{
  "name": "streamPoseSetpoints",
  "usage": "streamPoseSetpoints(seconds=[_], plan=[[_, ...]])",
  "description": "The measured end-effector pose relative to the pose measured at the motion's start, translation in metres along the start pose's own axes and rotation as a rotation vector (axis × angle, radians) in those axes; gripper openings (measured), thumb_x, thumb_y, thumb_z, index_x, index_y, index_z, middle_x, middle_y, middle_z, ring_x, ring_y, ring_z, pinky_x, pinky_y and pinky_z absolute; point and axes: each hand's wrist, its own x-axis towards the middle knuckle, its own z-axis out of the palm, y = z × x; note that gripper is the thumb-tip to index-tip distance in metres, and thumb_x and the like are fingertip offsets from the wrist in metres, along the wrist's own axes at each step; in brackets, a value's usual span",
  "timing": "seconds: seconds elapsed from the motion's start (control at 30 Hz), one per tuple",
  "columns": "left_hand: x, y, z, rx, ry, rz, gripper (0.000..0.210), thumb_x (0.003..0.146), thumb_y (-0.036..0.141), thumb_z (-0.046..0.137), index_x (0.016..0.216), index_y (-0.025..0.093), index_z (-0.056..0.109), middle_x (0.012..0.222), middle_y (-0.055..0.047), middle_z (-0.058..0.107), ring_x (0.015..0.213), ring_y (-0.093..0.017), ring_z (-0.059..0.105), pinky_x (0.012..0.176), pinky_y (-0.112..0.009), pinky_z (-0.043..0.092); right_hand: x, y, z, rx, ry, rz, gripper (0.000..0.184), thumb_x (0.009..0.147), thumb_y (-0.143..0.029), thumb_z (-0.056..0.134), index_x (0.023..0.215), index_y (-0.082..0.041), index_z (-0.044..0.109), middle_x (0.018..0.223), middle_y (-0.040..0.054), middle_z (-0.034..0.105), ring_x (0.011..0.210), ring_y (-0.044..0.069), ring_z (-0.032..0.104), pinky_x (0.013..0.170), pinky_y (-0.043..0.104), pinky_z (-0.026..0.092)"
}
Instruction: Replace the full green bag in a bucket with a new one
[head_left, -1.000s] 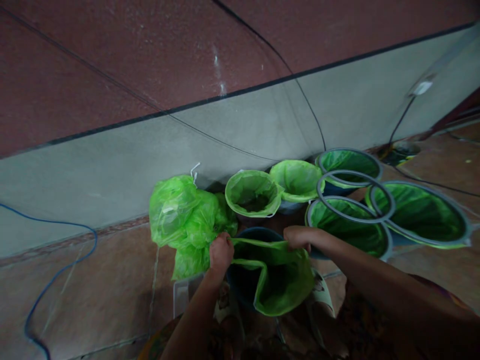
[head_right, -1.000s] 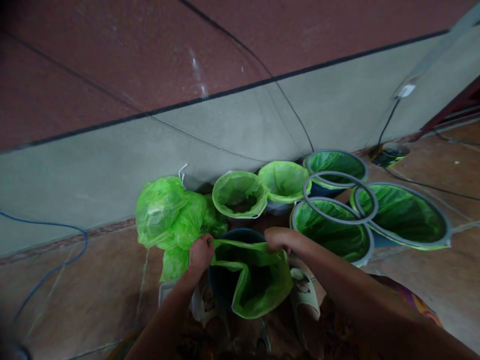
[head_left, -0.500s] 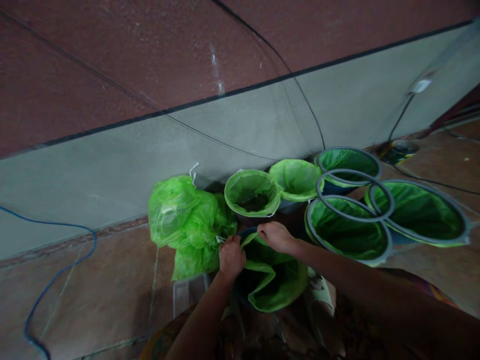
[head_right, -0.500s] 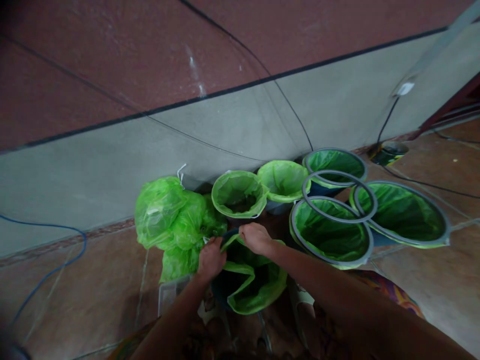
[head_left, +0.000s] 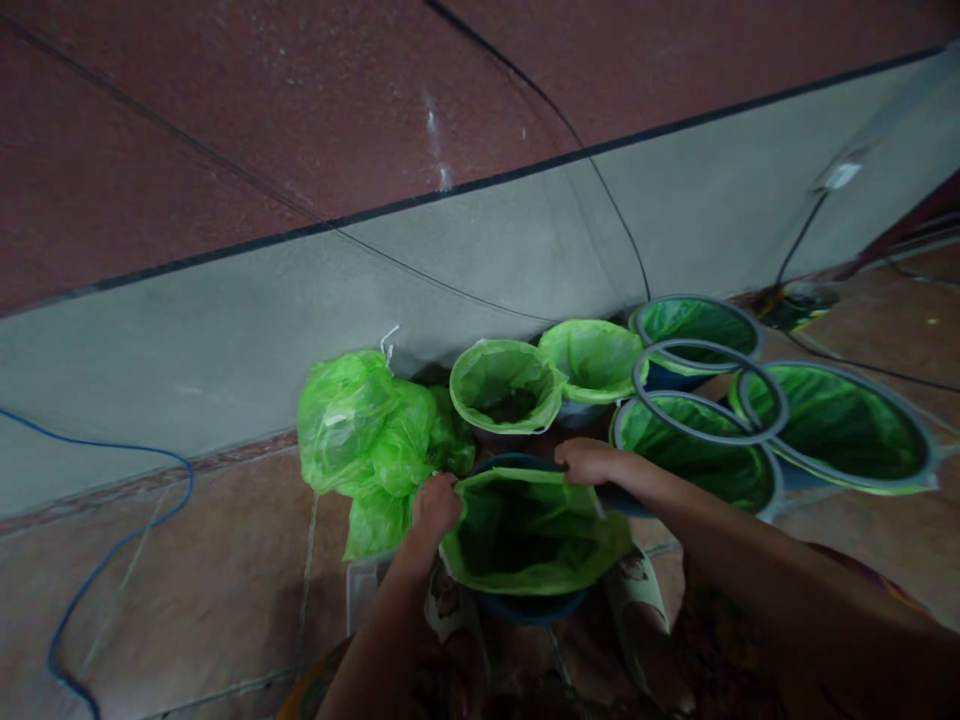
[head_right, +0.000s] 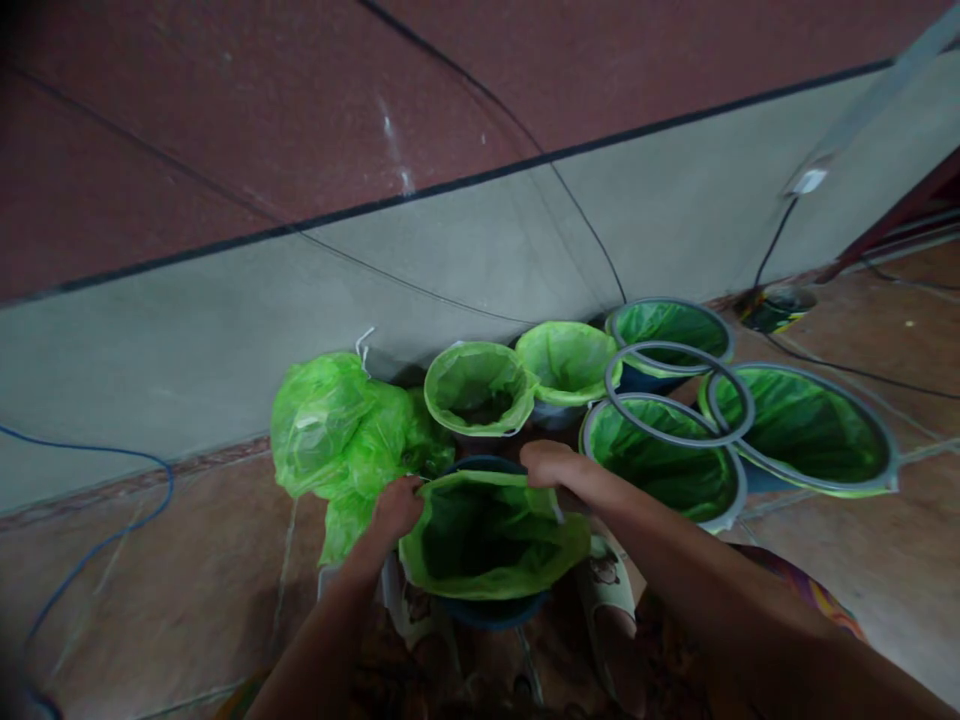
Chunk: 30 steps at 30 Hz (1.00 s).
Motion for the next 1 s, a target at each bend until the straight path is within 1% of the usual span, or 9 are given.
streamPoseSetpoints(seconds=[0.1,0.17,0.23,0.33,0.43,0.6,0.7,0.83,1.0], plan=[[0.0,0.008,0.004,-0.025,0.002,-0.004,0.03,0.088,0.021,0.049,0.11,0.018,0.069,0.113,-0.01,0.072,0.107,-0.02,0.066,0.088,-0.027,0.047,0.004,-0.012,0.011,0.022,0.065,-0.131,0.064,0.071,-0.022,0.072,0.134,-0.015,0.058,0.131,0.0148,0.064,0.118,0.029,0.062,0.096,0.032,0.048],[0.001,0.011,0.006,-0.05,0.017,-0.02,0.028,0.09,0.025,0.05,0.109,0.017,0.069,0.113,-0.01,0.072,0.106,-0.02,0.065,0.088,-0.027,0.046,0.009,-0.021,0.02,0.05,0.12,-0.123,0.069,0.077,-0.031,0.069,0.141,-0.013,0.051,0.135,0.0155,0.061,0.122,0.028,0.059,0.099,0.032,0.045],[0.002,0.012,0.008,-0.091,0.05,-0.038,0.027,0.092,0.029,0.05,0.106,0.017,0.069,0.108,-0.01,0.073,0.103,-0.02,0.066,0.085,-0.027,0.046,0.015,-0.026,0.027,0.053,0.149,-0.069,0.055,0.085,-0.035,0.061,0.135,-0.013,0.056,0.126,0.0144,0.067,0.116,0.026,0.062,0.095,0.031,0.045],[0.008,0.011,0.01,-0.183,0.091,-0.06,0.028,0.094,0.034,0.048,0.096,0.018,0.071,0.093,-0.008,0.073,0.09,-0.017,0.067,0.076,-0.026,0.045,0.022,-0.029,0.031,0.074,0.192,-0.018,0.033,0.092,-0.03,0.048,0.112,-0.016,0.071,0.108,0.0102,0.074,0.104,0.022,0.067,0.088,0.027,0.045],[0.016,0.008,0.016,-0.329,0.082,-0.081,0.031,0.094,0.034,0.049,0.081,0.016,0.071,0.073,-0.003,0.068,0.073,-0.014,0.062,0.066,-0.024,0.041,0.03,-0.026,0.031,0.118,0.208,-0.021,0.033,0.093,-0.026,0.044,0.099,-0.016,0.076,0.102,0.0084,0.076,0.097,0.019,0.068,0.082,0.024,0.044],[0.028,0.002,0.028,-0.429,0.061,-0.12,0.036,0.093,0.03,0.05,0.066,0.014,0.068,0.055,0.0,0.057,0.059,-0.011,0.055,0.056,-0.022,0.034,0.045,-0.019,0.036,0.128,0.218,0.024,0.033,0.091,-0.019,0.044,0.095,-0.016,0.077,0.1,0.0081,0.076,0.093,0.017,0.068,0.078,0.022,0.044],[0.036,0.002,0.032,-0.432,0.07,-0.154,0.035,0.092,0.03,0.052,0.067,0.013,0.069,0.058,-0.002,0.062,0.06,-0.012,0.057,0.056,-0.022,0.034,0.055,-0.018,0.041,0.11,0.248,0.071,0.034,0.091,-0.019,0.044,0.095,-0.015,0.077,0.101,0.0097,0.076,0.093,0.019,0.069,0.079,0.023,0.045],[0.045,0.002,0.036,-0.419,0.085,-0.216,0.035,0.094,0.031,0.047,0.079,0.012,0.073,0.075,-0.009,0.072,0.071,-0.016,0.064,0.061,-0.024,0.039,0.067,-0.021,0.047,0.111,0.269,0.106,0.035,0.094,-0.025,0.043,0.096,-0.015,0.077,0.101,0.0119,0.076,0.094,0.022,0.069,0.077,0.025,0.046],[0.052,-0.004,0.045,-0.417,0.037,-0.284,0.033,0.092,0.032,0.049,0.086,0.014,0.076,0.086,-0.013,0.075,0.081,-0.021,0.07,0.067,-0.025,0.045,0.083,-0.019,0.053,0.179,0.252,0.128,0.033,0.093,-0.026,0.046,0.095,-0.016,0.078,0.102,0.0099,0.076,0.094,0.02,0.069,0.073,0.023,0.045]])
